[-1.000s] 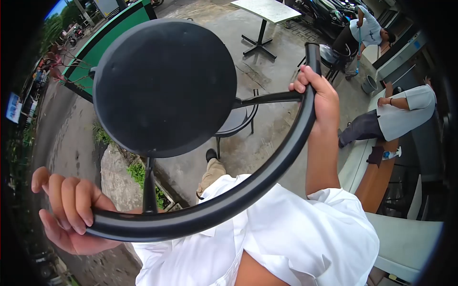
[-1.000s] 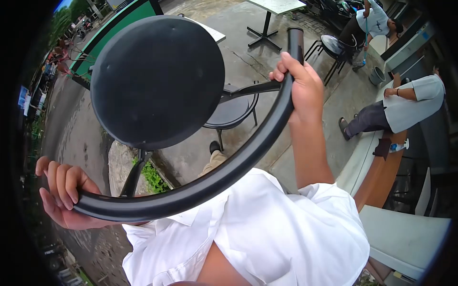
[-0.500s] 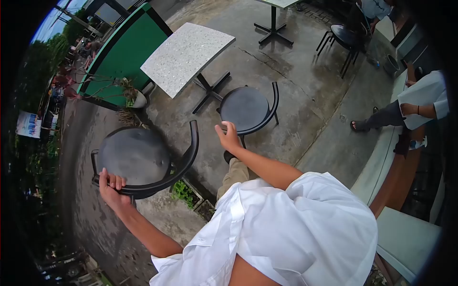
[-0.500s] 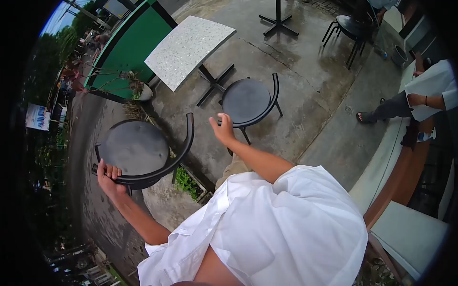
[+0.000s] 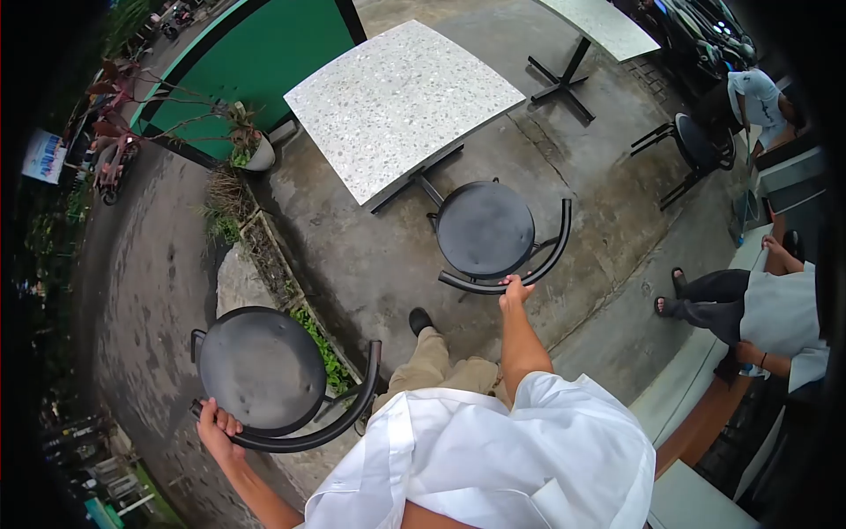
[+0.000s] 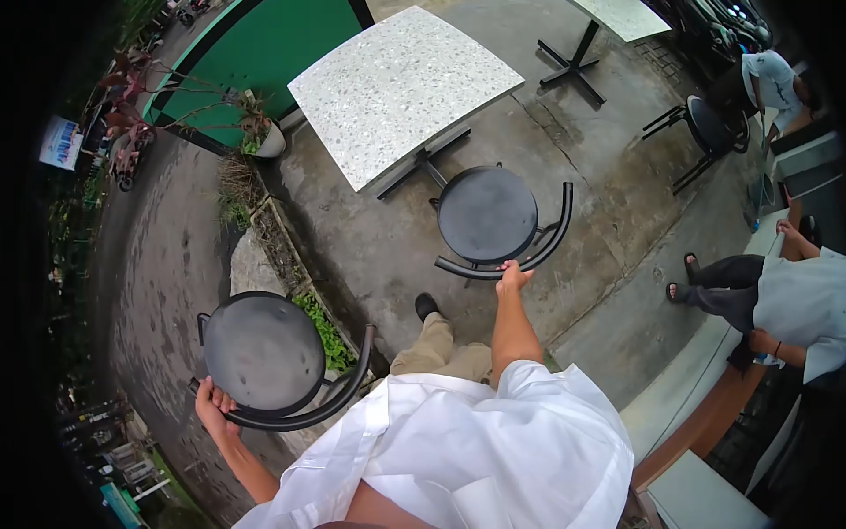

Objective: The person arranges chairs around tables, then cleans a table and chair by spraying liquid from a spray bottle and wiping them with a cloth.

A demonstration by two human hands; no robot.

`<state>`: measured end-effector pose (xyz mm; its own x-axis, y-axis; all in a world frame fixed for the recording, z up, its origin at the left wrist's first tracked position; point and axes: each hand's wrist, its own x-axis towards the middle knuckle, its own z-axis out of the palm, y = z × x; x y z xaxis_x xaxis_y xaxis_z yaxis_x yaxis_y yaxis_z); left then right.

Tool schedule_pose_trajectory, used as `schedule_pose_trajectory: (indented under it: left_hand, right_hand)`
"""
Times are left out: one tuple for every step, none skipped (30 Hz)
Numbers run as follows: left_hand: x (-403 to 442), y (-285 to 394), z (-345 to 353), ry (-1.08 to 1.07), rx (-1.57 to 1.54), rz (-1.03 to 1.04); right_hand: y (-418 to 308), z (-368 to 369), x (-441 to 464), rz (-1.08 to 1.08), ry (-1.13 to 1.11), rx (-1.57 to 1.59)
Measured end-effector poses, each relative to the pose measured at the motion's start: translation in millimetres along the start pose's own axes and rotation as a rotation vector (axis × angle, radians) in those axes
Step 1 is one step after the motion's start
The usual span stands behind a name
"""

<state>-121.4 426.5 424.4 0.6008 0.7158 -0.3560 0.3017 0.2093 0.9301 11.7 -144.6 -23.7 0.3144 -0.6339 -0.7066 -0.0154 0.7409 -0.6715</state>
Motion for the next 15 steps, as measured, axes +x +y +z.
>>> schedule_pose_trajectory:
  left_hand:
    - [4.3, 0.2, -4.3, 0.028, 0.007, -0.020]
    - [11.9, 4.6, 0.8, -0.003, 0.004, -0.041]
    - [19.1, 8.5, 8.2, -0.036, -0.002, -0.058]
    - [25.5, 7.6, 17.4, -0.047, 0.017, -0.070]
    - [28.6, 10.3, 32.5, -0.053, 0.028, -0.075]
    - [30.4, 12.7, 46.1, -0.058, 0.038, -0.080]
    - [35.3, 15.0, 54.5, -0.037, 0.029, -0.078]
    - [41.5, 17.4, 63.2, -0.102, 0.030, -0.082]
    - [48.4, 19.0, 73.2, -0.169, 0.031, -0.087]
    - [55.4, 21.8, 84.0, -0.185, 0.048, -0.096]
    - [60.6, 25.3, 96.3, -0.204, 0.044, -0.107]
    - [65.2, 27.8, 110.3, -0.225, 0.045, -0.124]
    - [69.3, 31.3, 126.6, -0.224, 0.064, -0.128]
    - [72.8, 35.1, 140.2, -0.226, 0.087, -0.139]
    - [78.6, 37.9, 150.2, -0.247, 0.101, -0.133]
  right_hand:
    - [1.4, 11.8, 0.2, -0.026, -0.002, -0.022]
    - [9.1, 31.7, 9.5, -0.049, -0.010, -0.036]
    - [14.6, 46.7, 16.7, -0.073, -0.005, -0.063]
    - [18.8, 57.9, 21.8, -0.098, -0.003, -0.089]
    - [20.4, 69.3, 21.0, -0.090, -0.021, -0.100]
    - [18.1, 78.2, 15.9, -0.102, 0.020, -0.094]
    - [18.0, 82.7, 15.6, -0.116, 0.062, -0.088]
    - [16.9, 86.6, 14.8, -0.110, 0.044, -0.097]
    - [16.8, 88.0, 18.7, -0.130, 0.089, -0.104]
    - [17.4, 92.1, 21.5, -0.148, 0.132, -0.111]
    - [19.2, 99.0, 25.4, -0.142, 0.113, -0.116]
    - [19.1, 101.9, 28.0, -0.135, 0.150, -0.125]
    - [18.4, 96.5, 31.9, -0.129, 0.195, -0.140]
    - [17.1, 88.0, 34.4, -0.125, 0.198, -0.156]
    - [18.9, 84.1, 41.4, -0.133, 0.181, -0.259]
